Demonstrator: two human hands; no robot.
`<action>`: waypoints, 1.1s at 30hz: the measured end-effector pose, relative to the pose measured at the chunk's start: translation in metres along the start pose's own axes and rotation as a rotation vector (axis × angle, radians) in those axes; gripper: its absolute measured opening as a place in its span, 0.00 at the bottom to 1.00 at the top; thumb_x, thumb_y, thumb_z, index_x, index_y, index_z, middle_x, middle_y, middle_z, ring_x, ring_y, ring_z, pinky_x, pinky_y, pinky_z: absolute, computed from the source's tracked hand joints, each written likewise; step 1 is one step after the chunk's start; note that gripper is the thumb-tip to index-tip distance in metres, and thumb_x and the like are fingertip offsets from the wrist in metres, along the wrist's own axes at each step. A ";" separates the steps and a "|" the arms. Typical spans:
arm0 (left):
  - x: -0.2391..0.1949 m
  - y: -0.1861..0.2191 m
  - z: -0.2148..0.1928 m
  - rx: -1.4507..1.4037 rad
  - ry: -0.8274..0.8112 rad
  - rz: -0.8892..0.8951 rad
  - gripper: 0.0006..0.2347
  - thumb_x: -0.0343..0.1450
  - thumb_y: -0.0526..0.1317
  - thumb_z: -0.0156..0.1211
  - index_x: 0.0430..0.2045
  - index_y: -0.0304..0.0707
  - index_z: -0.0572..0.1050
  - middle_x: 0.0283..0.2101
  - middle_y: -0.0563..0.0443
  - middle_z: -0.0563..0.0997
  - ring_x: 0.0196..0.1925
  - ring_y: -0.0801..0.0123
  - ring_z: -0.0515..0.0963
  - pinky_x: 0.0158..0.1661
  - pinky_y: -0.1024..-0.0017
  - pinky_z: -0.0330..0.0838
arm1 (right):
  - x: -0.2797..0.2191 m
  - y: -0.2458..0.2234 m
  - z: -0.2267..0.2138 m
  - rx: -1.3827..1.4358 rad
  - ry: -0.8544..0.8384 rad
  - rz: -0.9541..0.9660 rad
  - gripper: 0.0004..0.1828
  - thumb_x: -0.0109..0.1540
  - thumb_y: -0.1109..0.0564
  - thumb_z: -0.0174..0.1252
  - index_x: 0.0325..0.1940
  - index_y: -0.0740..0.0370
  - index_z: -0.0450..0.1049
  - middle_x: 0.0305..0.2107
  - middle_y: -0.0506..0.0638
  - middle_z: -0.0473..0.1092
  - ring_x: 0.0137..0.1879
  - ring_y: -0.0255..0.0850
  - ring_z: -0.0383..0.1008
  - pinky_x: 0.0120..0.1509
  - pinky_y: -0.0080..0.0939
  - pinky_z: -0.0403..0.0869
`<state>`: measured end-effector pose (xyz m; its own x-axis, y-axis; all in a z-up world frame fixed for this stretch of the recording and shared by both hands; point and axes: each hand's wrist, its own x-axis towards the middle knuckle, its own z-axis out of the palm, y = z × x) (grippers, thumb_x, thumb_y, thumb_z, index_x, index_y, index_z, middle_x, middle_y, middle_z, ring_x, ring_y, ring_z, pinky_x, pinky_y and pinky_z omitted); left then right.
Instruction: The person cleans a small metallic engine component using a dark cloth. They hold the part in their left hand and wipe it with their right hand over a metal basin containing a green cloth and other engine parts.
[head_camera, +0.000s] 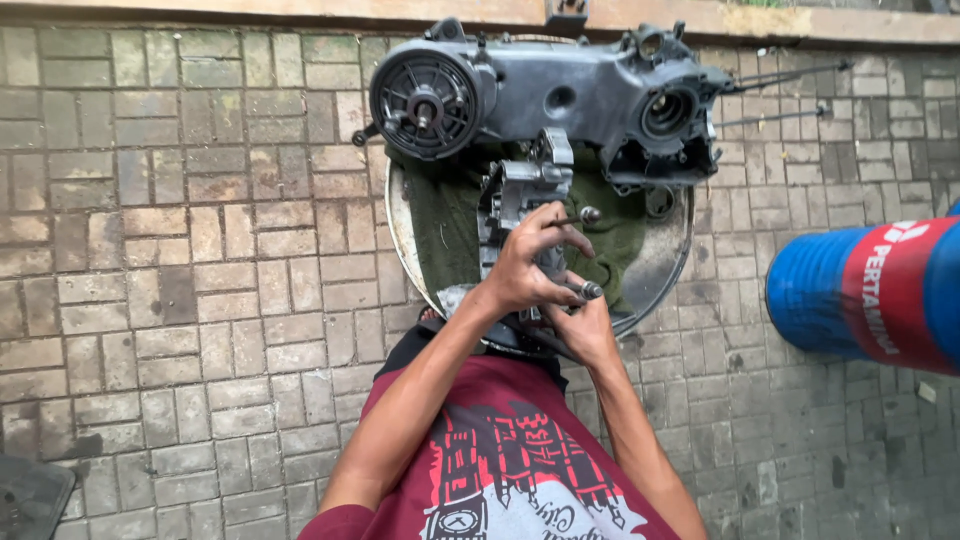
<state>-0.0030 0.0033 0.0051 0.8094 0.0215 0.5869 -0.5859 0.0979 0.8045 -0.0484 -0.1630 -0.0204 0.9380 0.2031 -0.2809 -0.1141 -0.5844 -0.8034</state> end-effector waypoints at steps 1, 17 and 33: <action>-0.002 0.002 0.000 -0.007 -0.003 -0.010 0.24 0.57 0.66 0.73 0.34 0.50 0.82 0.30 0.53 0.66 0.31 0.61 0.71 0.40 0.67 0.69 | -0.012 -0.010 -0.004 0.001 0.001 0.012 0.16 0.56 0.50 0.68 0.43 0.60 0.79 0.33 0.60 0.77 0.45 0.42 0.76 0.50 0.51 0.74; 0.005 0.005 -0.002 0.003 0.031 0.021 0.23 0.57 0.64 0.75 0.34 0.50 0.82 0.30 0.55 0.65 0.31 0.64 0.70 0.41 0.69 0.68 | 0.003 -0.002 -0.004 -0.058 -0.006 0.059 0.14 0.52 0.50 0.71 0.36 0.59 0.80 0.25 0.56 0.75 0.37 0.43 0.75 0.45 0.51 0.73; -0.005 -0.001 0.002 0.001 0.019 -0.004 0.23 0.56 0.64 0.76 0.34 0.51 0.83 0.30 0.56 0.64 0.31 0.66 0.69 0.42 0.70 0.68 | -0.019 -0.013 -0.006 0.034 -0.028 0.019 0.09 0.55 0.52 0.70 0.33 0.60 0.83 0.27 0.54 0.79 0.39 0.35 0.77 0.45 0.43 0.76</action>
<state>-0.0061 0.0013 0.0016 0.8121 0.0401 0.5821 -0.5830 0.0966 0.8067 -0.0627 -0.1636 -0.0016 0.9260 0.2146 -0.3108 -0.1434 -0.5614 -0.8150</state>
